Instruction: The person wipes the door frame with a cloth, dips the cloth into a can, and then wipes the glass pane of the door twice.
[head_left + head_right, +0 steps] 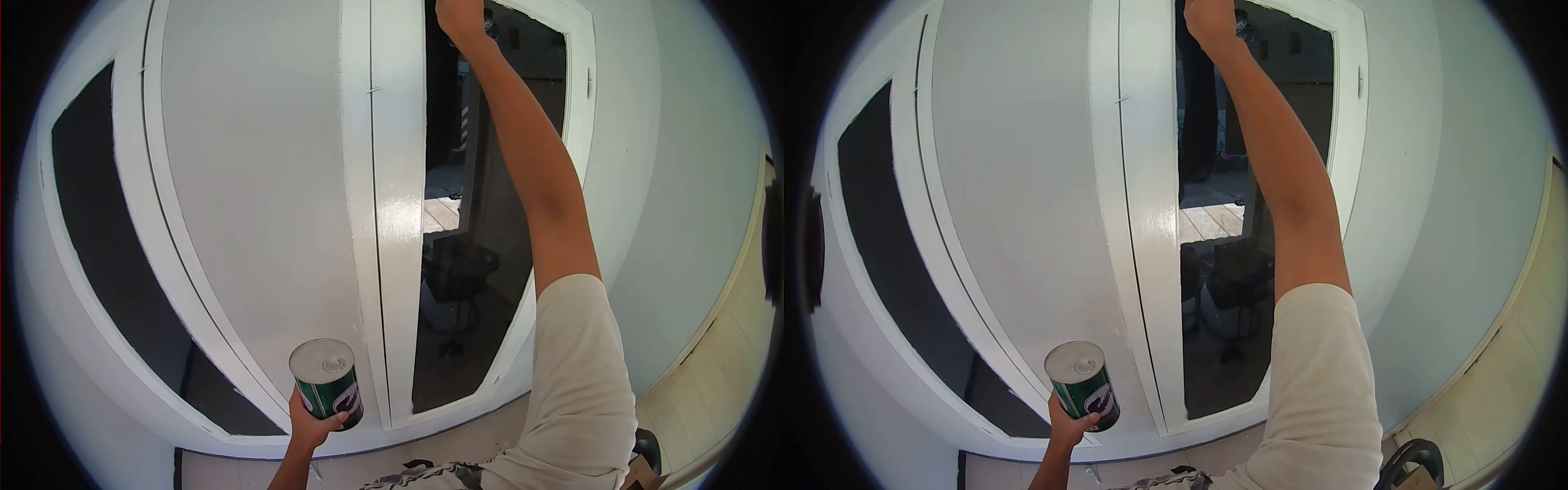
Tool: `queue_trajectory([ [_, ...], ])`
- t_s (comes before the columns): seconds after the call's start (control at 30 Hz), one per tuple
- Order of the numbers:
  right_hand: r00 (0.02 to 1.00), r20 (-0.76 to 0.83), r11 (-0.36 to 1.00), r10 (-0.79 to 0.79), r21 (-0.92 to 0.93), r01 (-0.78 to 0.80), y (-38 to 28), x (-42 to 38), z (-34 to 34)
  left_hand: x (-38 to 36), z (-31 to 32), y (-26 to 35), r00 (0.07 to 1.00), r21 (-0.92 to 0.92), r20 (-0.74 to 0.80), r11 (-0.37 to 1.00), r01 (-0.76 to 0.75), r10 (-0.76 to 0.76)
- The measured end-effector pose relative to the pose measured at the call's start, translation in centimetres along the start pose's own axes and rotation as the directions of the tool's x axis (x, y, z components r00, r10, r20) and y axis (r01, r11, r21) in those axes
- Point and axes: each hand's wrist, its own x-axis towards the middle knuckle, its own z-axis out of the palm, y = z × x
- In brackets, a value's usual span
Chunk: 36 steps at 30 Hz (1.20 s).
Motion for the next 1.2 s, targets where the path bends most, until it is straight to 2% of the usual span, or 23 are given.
queue_trajectory([
  [0.03,1.000,-0.003,0.999,-0.018,0.043,0.018,-0.1,-0.3,-0.5,0.0,0.0,0.0,1.000,0.006,-0.003,1.000,0.003,-0.003],
  [0.1,0.999,-0.049,1.000,0.000,-0.028,-0.002,2.6,-1.5,-1.6,0.4,-0.1,-0.4,1.000,0.011,0.001,1.000,-0.009,0.009],
  [0.17,0.979,-0.074,0.973,0.188,-0.124,-0.196,8.3,-3.4,-3.2,0.1,-0.3,-0.6,1.000,0.017,0.001,1.000,-0.009,0.009],
  [0.23,0.976,-0.076,0.939,0.204,-0.266,-0.217,14.9,-5.1,-4.3,0.0,0.0,-0.4,1.000,0.009,-0.017,1.000,0.019,-0.019],
  [0.33,0.977,-0.115,0.936,0.177,-0.286,-0.203,14.4,-4.3,-3.0,-0.1,0.7,0.1,0.999,-0.022,-0.036,0.999,0.036,-0.037],
  [0.4,0.988,-0.102,0.977,0.116,-0.165,-0.132,9.7,-3.0,-2.0,0.2,1.3,0.0,0.999,-0.030,-0.034,0.999,0.012,-0.013],
  [0.43,0.986,-0.088,0.981,0.142,-0.122,-0.152,8.0,-2.5,-1.7,0.5,1.7,-0.1,0.999,-0.038,-0.035,0.999,-0.014,0.012],
  [0.53,0.993,-0.075,0.995,0.088,-0.046,-0.092,8.3,-3.1,-2.8,1.5,2.6,-0.2,1.000,-0.048,-0.019,0.999,-0.013,0.012],
  [0.6,0.984,-0.023,0.970,0.179,-0.165,-0.180,11.5,-3.9,-4.1,2.0,3.0,-0.5,1.000,-0.043,-0.013,0.999,-0.029,0.028],
  [0.63,0.954,0.000,0.937,0.300,-0.190,-0.294,13.6,-4.3,-4.8,1.9,3.2,-0.7,0.999,-0.040,-0.011,0.999,-0.034,0.034],
  [0.73,0.967,-0.043,0.943,0.252,-0.215,-0.255,15.8,-4.4,-4.3,1.5,3.8,-0.9,0.999,-0.056,-0.016,0.997,-0.050,0.049],
  [0.8,0.943,-0.034,0.897,0.331,-0.299,-0.325,13.5,-3.4,-2.7,1.2,4.3,-1.0,0.998,-0.076,-0.022,0.996,-0.053,0.052],
  [0.87,0.994,0.011,0.984,0.109,-0.144,-0.106,7.8,-2.3,-2.5,1.5,4.8,-0.9,0.999,-0.103,-0.024,0.994,-0.041,0.039],
  [0.97,0.996,-0.005,0.984,0.093,-0.152,-0.092,5.7,-1.8,-1.5,1.5,5.5,-0.4,1.000,-0.093,-0.009,0.996,-0.002,0.001],
  [1.03,0.995,0.000,0.994,0.097,-0.045,-0.097,5.3,-2.2,-3.4,1.7,5.6,-0.5,1.000,-0.107,0.010,0.994,-0.013,0.014],
  [1.07,0.995,-0.026,0.994,0.093,-0.057,-0.094,6.9,-3.0,-3.6,2.1,5.6,-0.6,0.999,-0.127,0.012,0.991,-0.033,0.034],
  [1.13,0.975,-0.063,0.963,0.211,-0.161,-0.218,12.9,-4.4,-4.3,2.2,4.8,-1.0,0.999,-0.115,0.022,0.993,-0.028,0.031],
  [1.2,0.961,-0.109,0.921,0.254,-0.277,-0.274,18.6,-5.8,-5.6,2.4,4.1,-1.1,0.999,-0.110,0.025,0.994,-0.024,0.027],
])
